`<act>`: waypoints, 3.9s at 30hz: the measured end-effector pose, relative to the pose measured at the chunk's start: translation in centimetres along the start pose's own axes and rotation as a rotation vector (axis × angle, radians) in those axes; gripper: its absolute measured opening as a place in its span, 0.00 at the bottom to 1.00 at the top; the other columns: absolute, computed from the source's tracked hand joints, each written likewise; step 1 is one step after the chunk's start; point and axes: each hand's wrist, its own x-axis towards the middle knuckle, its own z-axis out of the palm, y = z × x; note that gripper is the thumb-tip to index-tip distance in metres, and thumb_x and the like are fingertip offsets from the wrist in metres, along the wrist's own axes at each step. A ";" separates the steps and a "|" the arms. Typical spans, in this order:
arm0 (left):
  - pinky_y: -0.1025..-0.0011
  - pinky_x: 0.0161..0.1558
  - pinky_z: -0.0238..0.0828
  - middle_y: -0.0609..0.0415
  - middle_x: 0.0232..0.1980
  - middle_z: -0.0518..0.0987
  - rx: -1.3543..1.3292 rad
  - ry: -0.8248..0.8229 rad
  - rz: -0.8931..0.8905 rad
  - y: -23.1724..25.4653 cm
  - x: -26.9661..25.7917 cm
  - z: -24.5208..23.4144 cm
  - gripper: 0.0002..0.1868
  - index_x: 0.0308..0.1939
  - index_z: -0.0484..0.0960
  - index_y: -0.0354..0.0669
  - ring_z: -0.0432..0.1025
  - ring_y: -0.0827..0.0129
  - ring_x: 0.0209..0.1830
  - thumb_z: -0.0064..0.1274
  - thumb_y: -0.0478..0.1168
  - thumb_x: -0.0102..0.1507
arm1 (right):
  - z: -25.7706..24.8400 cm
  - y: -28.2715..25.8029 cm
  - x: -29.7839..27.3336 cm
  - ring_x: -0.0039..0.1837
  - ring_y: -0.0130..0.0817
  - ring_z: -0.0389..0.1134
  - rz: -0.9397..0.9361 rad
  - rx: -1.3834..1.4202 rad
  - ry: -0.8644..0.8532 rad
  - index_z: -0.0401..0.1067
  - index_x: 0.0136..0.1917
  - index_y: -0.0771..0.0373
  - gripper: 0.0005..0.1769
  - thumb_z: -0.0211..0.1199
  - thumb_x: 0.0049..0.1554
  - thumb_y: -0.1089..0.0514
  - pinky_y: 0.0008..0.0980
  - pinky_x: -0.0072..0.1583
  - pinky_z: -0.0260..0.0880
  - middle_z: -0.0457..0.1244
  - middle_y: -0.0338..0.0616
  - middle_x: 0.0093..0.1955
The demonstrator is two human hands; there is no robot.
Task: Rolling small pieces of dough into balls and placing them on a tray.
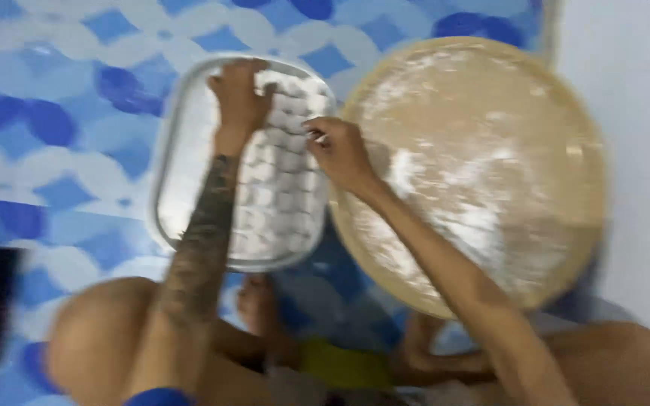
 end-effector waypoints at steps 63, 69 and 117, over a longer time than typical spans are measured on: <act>0.67 0.39 0.81 0.45 0.36 0.83 -1.282 -0.602 -0.174 29.9 -13.3 -18.2 0.13 0.54 0.83 0.42 0.80 0.65 0.35 0.58 0.40 0.66 | -16.8 -12.6 -18.6 0.48 0.32 0.74 0.660 0.383 0.318 0.77 0.54 0.70 0.15 0.73 0.55 0.62 0.29 0.52 0.78 0.70 0.50 0.49; 0.66 0.37 0.82 0.46 0.42 0.79 -1.316 -0.598 -0.285 29.9 -13.5 -17.6 0.14 0.55 0.82 0.43 0.80 0.65 0.36 0.59 0.41 0.67 | -16.1 -12.9 -18.3 0.47 0.36 0.74 0.350 0.176 0.277 0.78 0.56 0.71 0.29 0.83 0.41 0.67 0.28 0.49 0.77 0.71 0.54 0.47; 0.60 0.46 0.83 0.43 0.44 0.80 -1.395 -0.635 -0.390 30.5 -12.4 -19.0 0.15 0.53 0.81 0.34 0.78 0.63 0.40 0.60 0.36 0.64 | -17.3 -13.3 -17.7 0.50 0.30 0.72 0.631 0.531 0.292 0.78 0.51 0.71 0.17 0.76 0.48 0.68 0.30 0.55 0.77 0.72 0.51 0.48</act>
